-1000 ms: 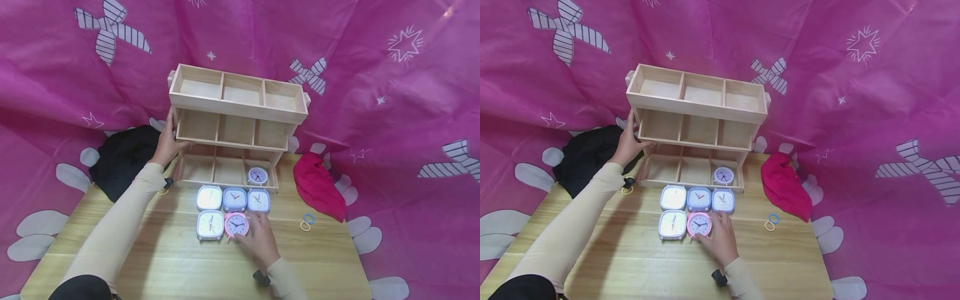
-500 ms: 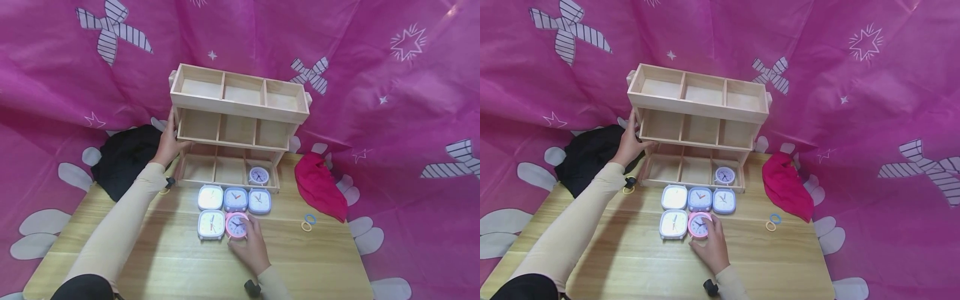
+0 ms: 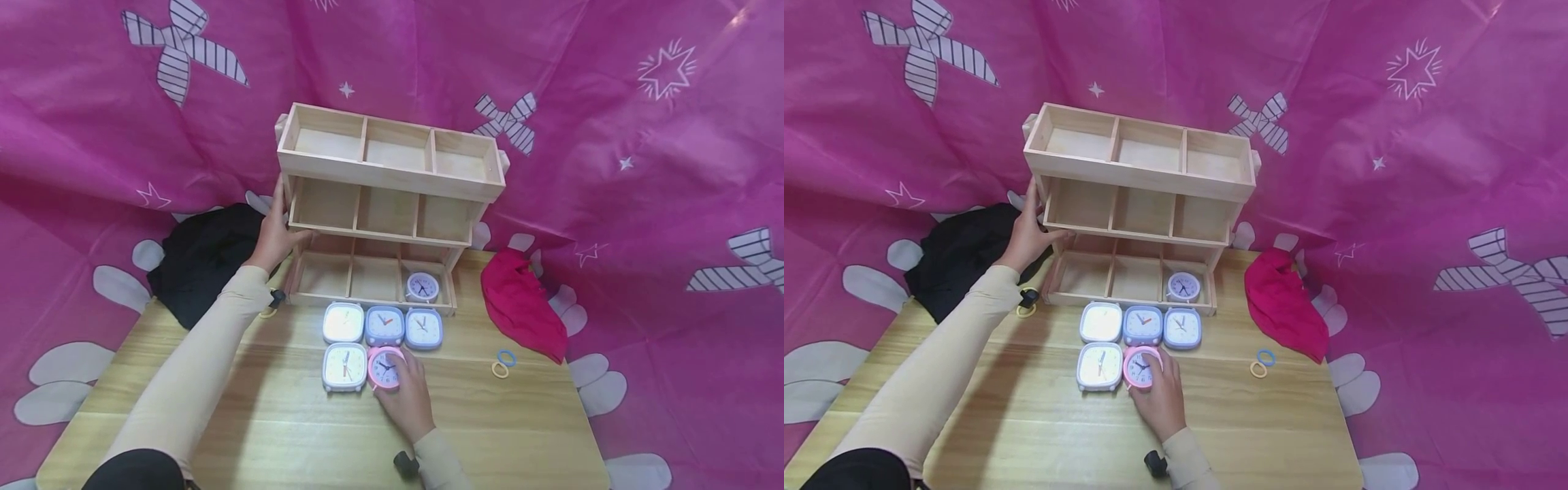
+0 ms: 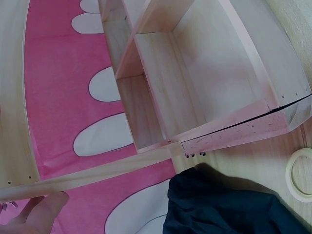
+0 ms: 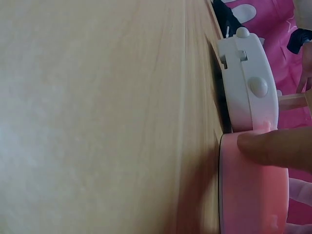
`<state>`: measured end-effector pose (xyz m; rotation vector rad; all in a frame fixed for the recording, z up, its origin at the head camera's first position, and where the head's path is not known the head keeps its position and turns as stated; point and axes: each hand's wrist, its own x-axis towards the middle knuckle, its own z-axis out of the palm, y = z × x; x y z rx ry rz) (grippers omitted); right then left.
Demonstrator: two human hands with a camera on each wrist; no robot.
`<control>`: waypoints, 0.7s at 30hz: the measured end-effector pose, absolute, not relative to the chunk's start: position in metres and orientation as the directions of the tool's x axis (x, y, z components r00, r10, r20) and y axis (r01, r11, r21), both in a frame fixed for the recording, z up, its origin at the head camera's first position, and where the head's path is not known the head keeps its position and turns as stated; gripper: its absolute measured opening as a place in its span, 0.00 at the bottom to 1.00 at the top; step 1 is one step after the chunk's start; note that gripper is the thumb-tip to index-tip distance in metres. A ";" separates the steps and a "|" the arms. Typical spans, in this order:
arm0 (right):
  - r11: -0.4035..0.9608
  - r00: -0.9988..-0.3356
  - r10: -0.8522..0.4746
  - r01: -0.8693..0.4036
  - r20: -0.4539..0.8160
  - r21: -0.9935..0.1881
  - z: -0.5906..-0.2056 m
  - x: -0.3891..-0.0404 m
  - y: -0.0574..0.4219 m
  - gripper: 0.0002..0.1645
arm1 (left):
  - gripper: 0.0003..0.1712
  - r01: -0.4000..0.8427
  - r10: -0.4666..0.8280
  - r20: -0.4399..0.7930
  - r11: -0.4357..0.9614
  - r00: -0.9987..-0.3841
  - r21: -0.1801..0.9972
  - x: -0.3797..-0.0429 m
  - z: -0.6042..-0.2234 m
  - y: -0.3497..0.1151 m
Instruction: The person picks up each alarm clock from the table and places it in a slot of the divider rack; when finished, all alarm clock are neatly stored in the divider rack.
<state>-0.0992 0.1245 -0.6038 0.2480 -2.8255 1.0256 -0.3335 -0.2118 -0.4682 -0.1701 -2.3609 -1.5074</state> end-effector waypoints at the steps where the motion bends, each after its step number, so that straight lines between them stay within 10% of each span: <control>1: 0.762 -0.978 -0.112 -0.199 0.177 -0.617 -0.604 -0.100 0.125 0.40 | 0.83 0.278 -0.078 0.342 0.431 -0.936 0.859 -0.334 -0.468 -0.212; 21: 0.700 -0.972 -0.111 -0.223 0.205 -0.678 -0.610 -0.088 0.148 0.38 | 0.82 0.278 -0.079 0.344 0.435 -0.936 0.856 -0.335 -0.470 -0.213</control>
